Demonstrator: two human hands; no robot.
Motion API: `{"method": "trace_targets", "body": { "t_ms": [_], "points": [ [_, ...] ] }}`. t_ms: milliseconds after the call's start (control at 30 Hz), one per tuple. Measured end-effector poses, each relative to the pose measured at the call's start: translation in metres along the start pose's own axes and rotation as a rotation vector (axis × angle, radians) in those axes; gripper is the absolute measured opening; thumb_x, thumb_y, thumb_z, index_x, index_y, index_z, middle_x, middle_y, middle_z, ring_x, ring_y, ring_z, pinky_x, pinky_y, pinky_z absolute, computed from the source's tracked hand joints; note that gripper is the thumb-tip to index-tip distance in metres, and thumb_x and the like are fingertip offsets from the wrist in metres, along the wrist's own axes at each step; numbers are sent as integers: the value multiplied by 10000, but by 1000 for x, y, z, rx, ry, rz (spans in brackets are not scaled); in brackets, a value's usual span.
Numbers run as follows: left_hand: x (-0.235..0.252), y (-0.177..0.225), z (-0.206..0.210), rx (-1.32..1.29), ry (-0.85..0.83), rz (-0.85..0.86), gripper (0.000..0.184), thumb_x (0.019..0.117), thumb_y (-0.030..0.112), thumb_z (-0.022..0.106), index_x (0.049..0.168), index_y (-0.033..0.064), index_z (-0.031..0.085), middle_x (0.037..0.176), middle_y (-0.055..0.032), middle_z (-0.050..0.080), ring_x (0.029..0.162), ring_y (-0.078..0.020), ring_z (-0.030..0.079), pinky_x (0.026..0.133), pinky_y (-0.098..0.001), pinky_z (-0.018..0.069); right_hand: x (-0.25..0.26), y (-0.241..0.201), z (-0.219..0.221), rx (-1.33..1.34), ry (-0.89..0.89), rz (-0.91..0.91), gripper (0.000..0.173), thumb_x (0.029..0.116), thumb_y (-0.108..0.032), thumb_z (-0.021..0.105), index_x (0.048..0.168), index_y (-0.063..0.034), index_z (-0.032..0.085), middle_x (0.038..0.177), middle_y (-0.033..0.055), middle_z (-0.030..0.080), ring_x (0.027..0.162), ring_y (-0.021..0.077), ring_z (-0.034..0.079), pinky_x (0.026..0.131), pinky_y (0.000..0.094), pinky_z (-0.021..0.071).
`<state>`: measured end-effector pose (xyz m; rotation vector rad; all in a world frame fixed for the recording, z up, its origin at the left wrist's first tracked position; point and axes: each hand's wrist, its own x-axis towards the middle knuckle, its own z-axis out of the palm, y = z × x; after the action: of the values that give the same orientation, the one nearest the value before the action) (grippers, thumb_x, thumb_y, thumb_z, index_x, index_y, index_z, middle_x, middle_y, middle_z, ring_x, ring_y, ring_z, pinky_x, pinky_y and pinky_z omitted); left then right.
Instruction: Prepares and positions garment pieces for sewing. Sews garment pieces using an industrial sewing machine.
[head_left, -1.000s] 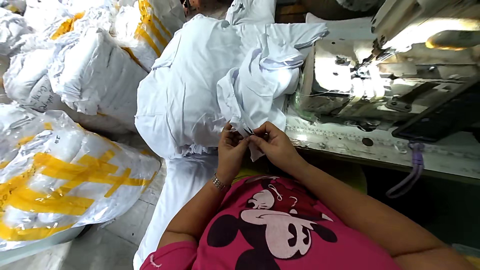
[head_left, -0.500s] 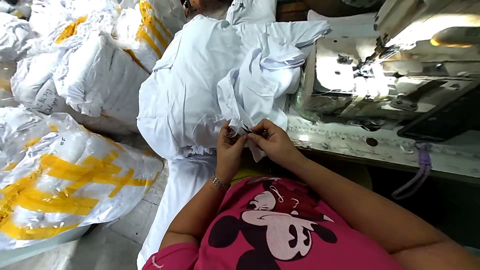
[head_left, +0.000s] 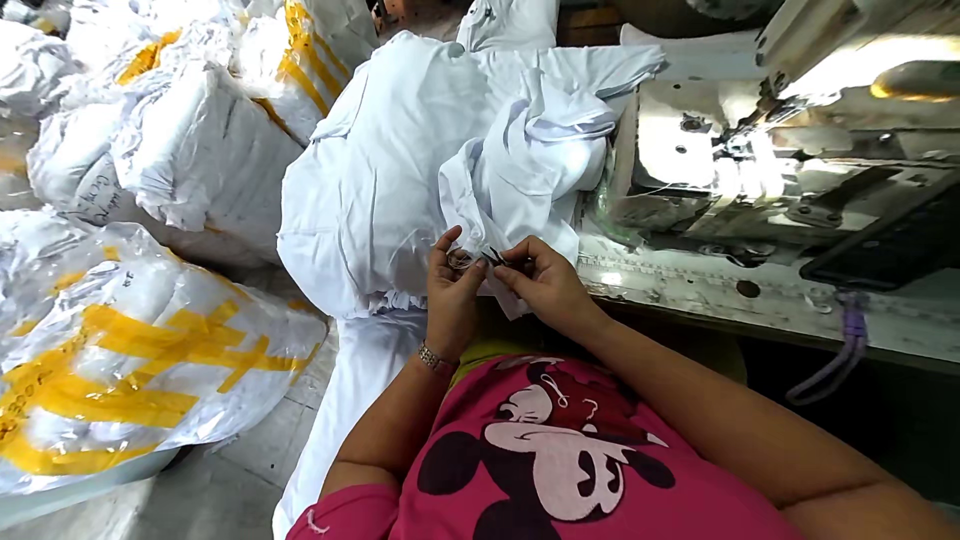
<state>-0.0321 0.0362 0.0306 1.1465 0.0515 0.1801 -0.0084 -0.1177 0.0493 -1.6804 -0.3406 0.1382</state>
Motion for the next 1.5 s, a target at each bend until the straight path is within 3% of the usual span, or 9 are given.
{"method": "trace_targets", "body": {
  "t_ms": [400, 533, 700, 833, 1133, 1233, 1333, 1400, 1500],
  "points": [
    [-1, 0, 1, -32, -8, -26, 592, 938, -35, 630, 1468, 169, 461, 986, -4, 621, 812, -83, 626, 776, -286, 567, 2, -1, -2, 18, -22, 17, 70, 1007, -99, 629, 1000, -39, 594, 803, 25, 632, 608, 55, 573, 575, 205, 507],
    [-2, -2, 1, -14, -37, 1, 595, 948, -18, 632, 1481, 161, 437, 1034, -12, 632, 864, -90, 639, 819, -302, 572, -1, -2, -1, 20, 4, 26, 117, 981, -105, 668, 1038, -33, 596, 848, 40, 649, 646, 77, 604, 603, 237, 536],
    [-13, 26, 26, 154, 50, -69, 572, 924, -29, 656, 1434, 125, 448, 899, 20, 629, 708, -38, 618, 662, -225, 555, 0, -5, -2, -24, 18, -17, 87, 991, -97, 649, 1002, -37, 588, 818, 29, 629, 612, 47, 571, 575, 204, 506],
    [-5, -4, 2, 42, -68, 21, 603, 942, -24, 643, 1482, 158, 448, 1034, -28, 645, 858, -99, 643, 804, -301, 574, -4, -2, -3, -40, 43, -57, 63, 984, -78, 651, 993, -36, 605, 829, 37, 613, 620, 61, 569, 581, 215, 519],
    [-6, -8, 4, 23, -83, 1, 583, 944, -31, 634, 1469, 145, 451, 1039, -38, 665, 871, -112, 659, 824, -326, 578, -13, 11, -9, -141, 94, -175, 81, 983, -97, 634, 972, -18, 631, 870, 46, 596, 688, 52, 581, 627, 197, 531],
    [-6, -8, 3, 31, -70, -7, 584, 949, -18, 636, 1477, 148, 450, 1044, -39, 651, 871, -114, 654, 822, -329, 578, -14, 13, -11, -154, 134, -207, 111, 979, -113, 656, 1020, -11, 645, 913, 54, 618, 730, 62, 606, 661, 210, 554],
    [-2, -1, -2, 135, -75, -17, 612, 953, 4, 653, 1502, 167, 437, 1066, -54, 641, 838, -126, 647, 786, -331, 586, -13, 19, -23, -91, 229, -184, 267, 1004, -144, 630, 1230, -13, 574, 954, 71, 620, 733, 109, 606, 650, 282, 558],
    [1, 17, -9, 312, -102, -13, 675, 973, 45, 651, 1554, 234, 364, 1141, -58, 673, 803, -127, 671, 719, -309, 599, -14, 23, -35, -62, 321, -138, 342, 1013, -203, 631, 1307, -58, 532, 967, 44, 583, 699, 89, 569, 604, 263, 528],
    [11, 43, -18, 423, -161, 83, 679, 1019, 64, 592, 1590, 269, 287, 1133, -56, 687, 709, -117, 686, 596, -275, 608, -18, 26, -49, -131, 365, -106, 322, 993, -235, 662, 1257, -79, 565, 875, 15, 531, 637, 66, 488, 558, 220, 447]
  ]
}}
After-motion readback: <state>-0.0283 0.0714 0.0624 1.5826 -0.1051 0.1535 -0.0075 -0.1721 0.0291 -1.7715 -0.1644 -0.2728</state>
